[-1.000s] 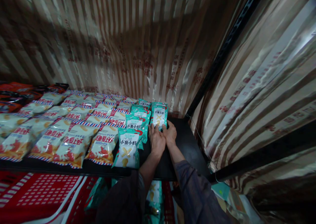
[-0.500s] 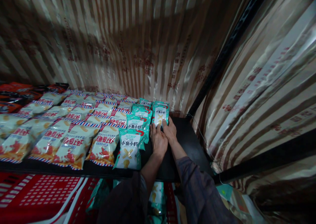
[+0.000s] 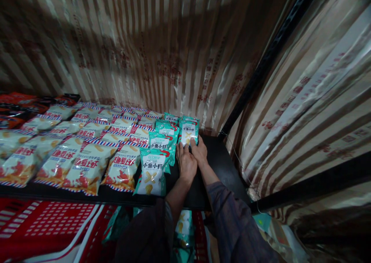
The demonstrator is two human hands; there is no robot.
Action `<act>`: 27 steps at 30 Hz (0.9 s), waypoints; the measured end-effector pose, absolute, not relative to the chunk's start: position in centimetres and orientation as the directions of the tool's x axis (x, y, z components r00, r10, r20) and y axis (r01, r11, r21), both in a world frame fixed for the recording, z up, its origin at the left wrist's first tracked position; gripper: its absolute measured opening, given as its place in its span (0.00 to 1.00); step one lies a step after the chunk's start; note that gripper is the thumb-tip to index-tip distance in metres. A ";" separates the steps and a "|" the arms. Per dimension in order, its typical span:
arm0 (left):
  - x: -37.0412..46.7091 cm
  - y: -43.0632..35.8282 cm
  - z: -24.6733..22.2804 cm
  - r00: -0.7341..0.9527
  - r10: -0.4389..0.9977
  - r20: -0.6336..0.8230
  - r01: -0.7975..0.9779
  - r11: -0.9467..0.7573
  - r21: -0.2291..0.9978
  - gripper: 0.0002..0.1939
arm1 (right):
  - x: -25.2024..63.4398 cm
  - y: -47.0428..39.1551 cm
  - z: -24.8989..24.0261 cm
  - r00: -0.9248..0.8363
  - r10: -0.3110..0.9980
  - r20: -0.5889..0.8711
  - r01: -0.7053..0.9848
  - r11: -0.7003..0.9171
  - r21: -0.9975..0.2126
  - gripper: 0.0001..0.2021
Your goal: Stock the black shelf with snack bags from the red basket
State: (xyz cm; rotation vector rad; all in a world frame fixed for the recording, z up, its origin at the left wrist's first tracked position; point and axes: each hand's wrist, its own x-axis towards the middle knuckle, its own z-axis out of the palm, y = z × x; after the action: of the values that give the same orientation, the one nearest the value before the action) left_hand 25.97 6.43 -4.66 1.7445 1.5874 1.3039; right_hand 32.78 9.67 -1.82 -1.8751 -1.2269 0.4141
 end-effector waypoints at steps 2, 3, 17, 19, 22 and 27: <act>26.0 6.4 -4.7 -0.102 0.934 0.341 0.523 -0.241 0.817 0.27 | 32.9 9.7 -1.9 0.466 0.869 0.166 0.584 -0.161 -0.796 0.22; 26.0 6.4 -4.7 -0.100 0.935 0.339 0.529 -0.239 0.814 0.27 | 32.9 9.7 -2.0 0.467 0.868 0.168 0.578 -0.156 -0.801 0.22; 25.7 5.5 -4.4 -0.039 0.900 0.434 0.459 -0.370 0.808 0.24 | 32.8 7.1 -1.8 0.585 0.780 0.222 0.548 -0.178 -0.817 0.21; 25.4 4.6 -4.0 -0.011 0.910 0.413 0.459 -0.362 0.811 0.23 | 32.7 6.1 -1.6 0.578 0.777 0.249 0.555 -0.150 -0.818 0.19; 24.6 2.8 -2.9 0.025 0.931 0.365 0.457 -0.336 0.824 0.22 | 32.2 4.4 -1.1 0.544 0.796 0.267 0.554 -0.101 -0.827 0.16; 22.1 -1.2 -1.0 0.094 0.952 0.290 0.434 -0.301 0.849 0.22 | 29.9 0.4 -0.7 0.515 0.817 0.261 0.449 0.002 -0.893 0.16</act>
State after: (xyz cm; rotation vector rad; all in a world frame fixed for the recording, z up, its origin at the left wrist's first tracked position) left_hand 22.10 -1.18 -1.01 1.8022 1.3608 1.1637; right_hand 29.92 0.45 -0.72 -1.6319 -1.0997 0.4078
